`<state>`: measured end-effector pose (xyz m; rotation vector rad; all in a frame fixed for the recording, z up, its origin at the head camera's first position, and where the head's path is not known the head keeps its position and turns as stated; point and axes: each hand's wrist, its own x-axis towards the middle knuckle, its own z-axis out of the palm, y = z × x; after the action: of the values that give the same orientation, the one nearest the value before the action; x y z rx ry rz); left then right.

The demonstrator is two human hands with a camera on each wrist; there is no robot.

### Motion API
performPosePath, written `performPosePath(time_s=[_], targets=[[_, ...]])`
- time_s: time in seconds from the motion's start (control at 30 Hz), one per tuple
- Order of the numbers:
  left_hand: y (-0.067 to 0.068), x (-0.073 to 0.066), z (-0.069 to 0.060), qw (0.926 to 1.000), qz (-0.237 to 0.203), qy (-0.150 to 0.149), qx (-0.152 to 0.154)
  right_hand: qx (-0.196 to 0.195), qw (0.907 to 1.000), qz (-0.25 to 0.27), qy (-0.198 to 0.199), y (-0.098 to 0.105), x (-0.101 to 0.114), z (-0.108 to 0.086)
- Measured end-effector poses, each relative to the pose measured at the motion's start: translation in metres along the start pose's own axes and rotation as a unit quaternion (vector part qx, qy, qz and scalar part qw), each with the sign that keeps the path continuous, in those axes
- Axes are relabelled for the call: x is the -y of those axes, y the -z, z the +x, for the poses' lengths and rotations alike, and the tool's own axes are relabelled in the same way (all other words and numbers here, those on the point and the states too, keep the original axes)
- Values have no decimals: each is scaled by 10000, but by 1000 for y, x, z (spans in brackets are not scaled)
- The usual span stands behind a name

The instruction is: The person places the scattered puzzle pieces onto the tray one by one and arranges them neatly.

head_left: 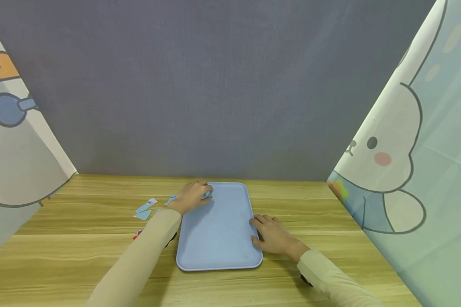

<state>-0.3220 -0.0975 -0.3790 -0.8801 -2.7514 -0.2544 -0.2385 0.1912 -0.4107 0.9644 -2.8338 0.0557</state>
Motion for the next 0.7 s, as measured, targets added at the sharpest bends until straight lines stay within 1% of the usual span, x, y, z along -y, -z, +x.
performPosePath(time_s=[0.13, 0.4, 0.53, 0.7], targets=[[0, -4, 5, 9999, 9, 136, 10, 22, 10000, 19, 0, 1, 0, 0], [0, -12, 15, 9997, -105, 197, -122, 86, 10000, 19, -41, 0, -1, -1], [-3, -14, 18, 9994, -73, 295, -163, 123, 9999, 11, -52, 1, -1, 0], [-6, -14, 22, 9987, -166, 434, -199, 119, 9999, -12, -34, 1, 0, 0]])
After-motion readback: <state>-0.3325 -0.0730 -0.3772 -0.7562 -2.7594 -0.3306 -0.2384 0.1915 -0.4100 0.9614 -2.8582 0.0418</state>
